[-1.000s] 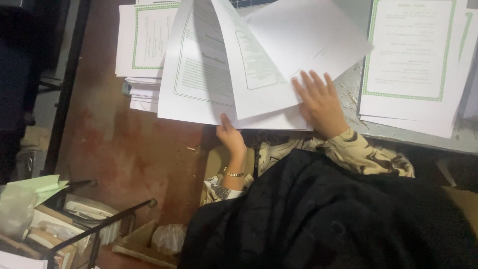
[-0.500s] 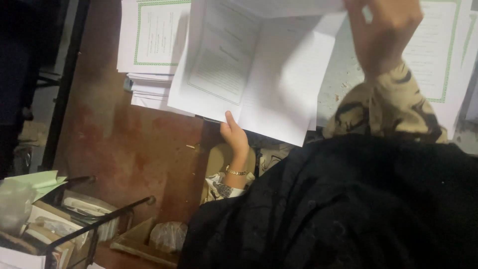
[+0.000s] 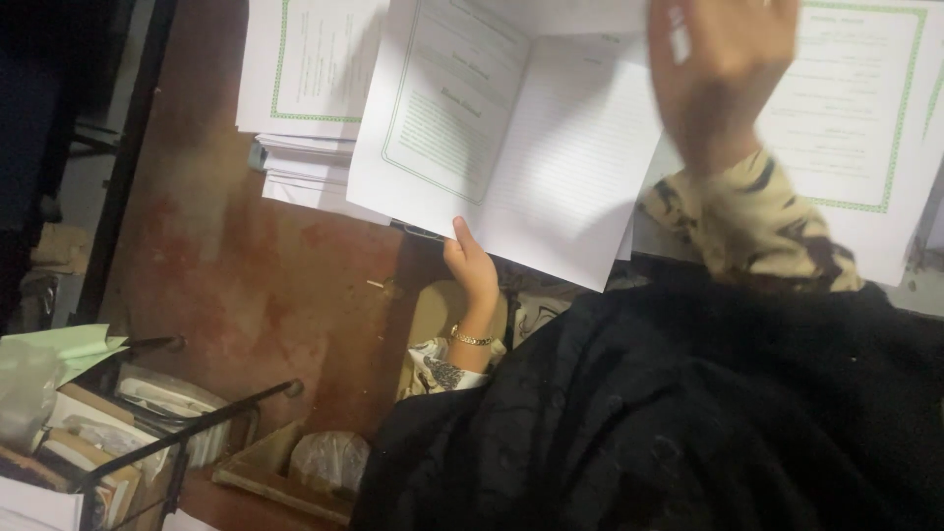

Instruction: Assembling printed sheets from multiple stacks and stapling them together to create booklets.

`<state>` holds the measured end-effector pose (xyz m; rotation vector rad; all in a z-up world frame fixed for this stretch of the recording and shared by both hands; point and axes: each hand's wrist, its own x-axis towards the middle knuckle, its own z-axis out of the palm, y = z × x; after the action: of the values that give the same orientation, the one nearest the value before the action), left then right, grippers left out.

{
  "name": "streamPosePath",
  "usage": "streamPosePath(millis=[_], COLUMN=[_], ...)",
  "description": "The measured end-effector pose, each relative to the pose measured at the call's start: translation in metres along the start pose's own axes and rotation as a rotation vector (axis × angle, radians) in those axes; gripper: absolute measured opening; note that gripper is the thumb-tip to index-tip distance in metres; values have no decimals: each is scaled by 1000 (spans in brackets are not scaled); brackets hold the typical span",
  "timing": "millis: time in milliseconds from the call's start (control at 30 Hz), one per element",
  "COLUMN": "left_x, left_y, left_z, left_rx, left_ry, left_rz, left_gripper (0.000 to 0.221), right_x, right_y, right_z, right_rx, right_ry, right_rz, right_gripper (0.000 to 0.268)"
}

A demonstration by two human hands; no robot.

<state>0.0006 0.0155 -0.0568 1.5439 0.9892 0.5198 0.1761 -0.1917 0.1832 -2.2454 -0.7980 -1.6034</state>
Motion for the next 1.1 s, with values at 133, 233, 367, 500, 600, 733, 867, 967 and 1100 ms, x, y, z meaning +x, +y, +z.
streamPosePath(millis=[133,233,367,500,600,733,867,967,1100], left_x=[-2,-4,-8,-12,-19,-21,-21,-18,-26], left_y=[-1,2,23,20,41,47,41,40,53], left_z=[2,0,1,6,2,2,-3,-2,-4], left_rx=[-85,-104,-301,-641,-697,-594,-397,-197,34], left_ry=[-39,-118,-168,-318,-273,-285,-323,-376,-389], left_rz=[40,112,-139,-309,-339,-207,-61,92,222], left_gripper=[47,46,70,90,95,82,72,71,73], right_x=[-5,-13,-28,-23,-72,-128,-141,-156,-168], right_y=[-62,-106,-109,-89,-68,-59,-57,-52,-44], right_z=[-45,-77,-104,-111,-90,-66,-59,-49,-51], right_rx=[124,571,990,906,921,1207,1402,1477,1380], right_ry=[-276,-638,-940,-1068,-1189,-1117,-1053,-1041,-1042], right_rz=[70,41,-158,255,581,1022,1178,1231,1260], right_gripper=[15,48,92,63,55,54,69,85,97])
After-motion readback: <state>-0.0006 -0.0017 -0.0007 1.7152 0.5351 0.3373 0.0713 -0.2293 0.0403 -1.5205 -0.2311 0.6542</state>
